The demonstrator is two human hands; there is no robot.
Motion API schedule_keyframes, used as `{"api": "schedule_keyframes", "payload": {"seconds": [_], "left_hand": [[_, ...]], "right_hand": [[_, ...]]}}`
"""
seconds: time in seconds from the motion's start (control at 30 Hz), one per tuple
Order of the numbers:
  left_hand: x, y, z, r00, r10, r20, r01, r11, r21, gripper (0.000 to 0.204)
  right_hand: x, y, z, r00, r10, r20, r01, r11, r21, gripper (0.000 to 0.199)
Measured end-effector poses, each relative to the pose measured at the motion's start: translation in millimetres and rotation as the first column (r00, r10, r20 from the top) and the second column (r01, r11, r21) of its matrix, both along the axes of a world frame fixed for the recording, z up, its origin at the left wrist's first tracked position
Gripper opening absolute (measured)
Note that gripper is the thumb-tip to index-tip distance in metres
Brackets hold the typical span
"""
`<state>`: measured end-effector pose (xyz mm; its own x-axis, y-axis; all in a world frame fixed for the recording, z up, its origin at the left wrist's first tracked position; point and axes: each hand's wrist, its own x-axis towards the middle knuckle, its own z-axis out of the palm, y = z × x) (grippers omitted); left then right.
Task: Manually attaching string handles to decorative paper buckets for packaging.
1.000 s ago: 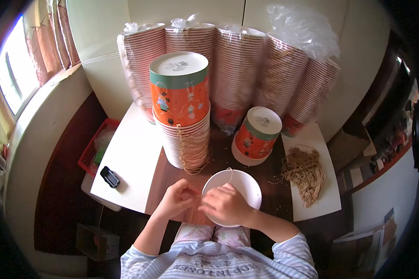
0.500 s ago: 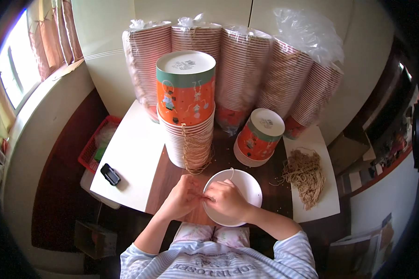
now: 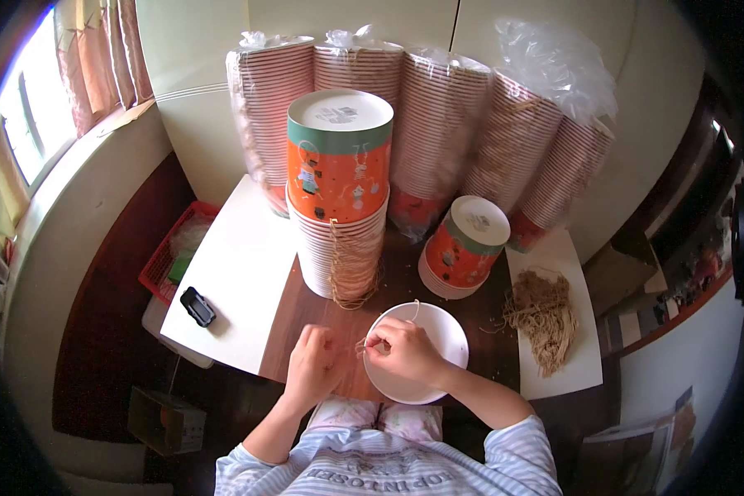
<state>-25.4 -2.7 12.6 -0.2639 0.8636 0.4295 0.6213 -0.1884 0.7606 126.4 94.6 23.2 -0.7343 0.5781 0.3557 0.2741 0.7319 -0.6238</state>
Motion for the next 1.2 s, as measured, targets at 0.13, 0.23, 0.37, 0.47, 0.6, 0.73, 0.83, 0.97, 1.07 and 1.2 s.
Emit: {"api": "schedule_keyframes", "payload": {"seconds": [0.13, 0.23, 0.37, 0.47, 0.6, 0.73, 0.83, 0.97, 1.07, 1.2], "left_hand": [[13.0, -7.1, -11.8, 0.999, 0.024, 0.04, -0.022, 0.999, -0.049, 0.013], [18.7, -3.6, -27.8, 0.998, 0.059, -0.037, -0.059, 0.998, 0.007, 0.013], [18.3, -0.2, -27.7, 0.988, 0.103, -0.116, -0.094, 0.993, 0.077, 0.012], [17.4, -0.5, -21.3, 0.971, 0.135, -0.198, -0.115, 0.987, 0.11, 0.012], [16.6, -0.2, -24.6, 0.984, 0.127, -0.122, -0.112, 0.985, 0.129, 0.013], [17.4, 0.7, -25.2, 0.994, 0.098, 0.05, -0.101, 0.993, 0.062, 0.015], [15.8, -1.0, -25.7, 0.988, 0.018, 0.152, -0.025, 0.999, 0.046, 0.016], [17.1, 1.6, -23.9, 0.957, -0.026, 0.288, 0.021, 1.0, 0.018, 0.015], [13.7, 1.4, -28.1, 0.974, -0.025, 0.227, 0.026, 1.0, -0.001, 0.014], [12.6, 1.0, -33.8, 0.932, -0.049, 0.358, 0.077, 0.995, -0.064, 0.012]], "right_hand": [[0.6, 0.8, 0.7, 1.0, 0.014, -0.016, -0.015, 0.993, -0.118, 0.007], [1.1, 0.3, 2.5, 1.0, 0.028, -0.005, -0.028, 0.987, -0.159, 0.008], [1.0, 0.6, 4.5, 0.999, 0.036, -0.001, -0.036, 0.985, -0.17, 0.008], [2.1, 2.1, 3.0, 0.999, 0.039, -0.012, -0.04, 0.986, -0.164, 0.008], [3.4, 3.7, 1.4, 0.999, 0.052, 0.007, -0.05, 0.983, -0.179, 0.008], [3.0, 3.0, 2.0, 0.999, 0.053, 0.003, -0.051, 0.979, -0.197, 0.008], [3.0, 3.0, 2.3, 0.999, 0.055, -0.001, -0.054, 0.978, -0.204, 0.008], [2.6, 3.0, 1.4, 0.998, 0.06, -0.004, -0.059, 0.978, -0.2, 0.008], [2.3, 3.3, 1.8, 0.998, 0.058, 0.006, -0.056, 0.978, -0.199, 0.007], [2.2, 3.6, 1.6, 0.998, 0.056, 0.004, -0.054, 0.98, -0.19, 0.007]]}}
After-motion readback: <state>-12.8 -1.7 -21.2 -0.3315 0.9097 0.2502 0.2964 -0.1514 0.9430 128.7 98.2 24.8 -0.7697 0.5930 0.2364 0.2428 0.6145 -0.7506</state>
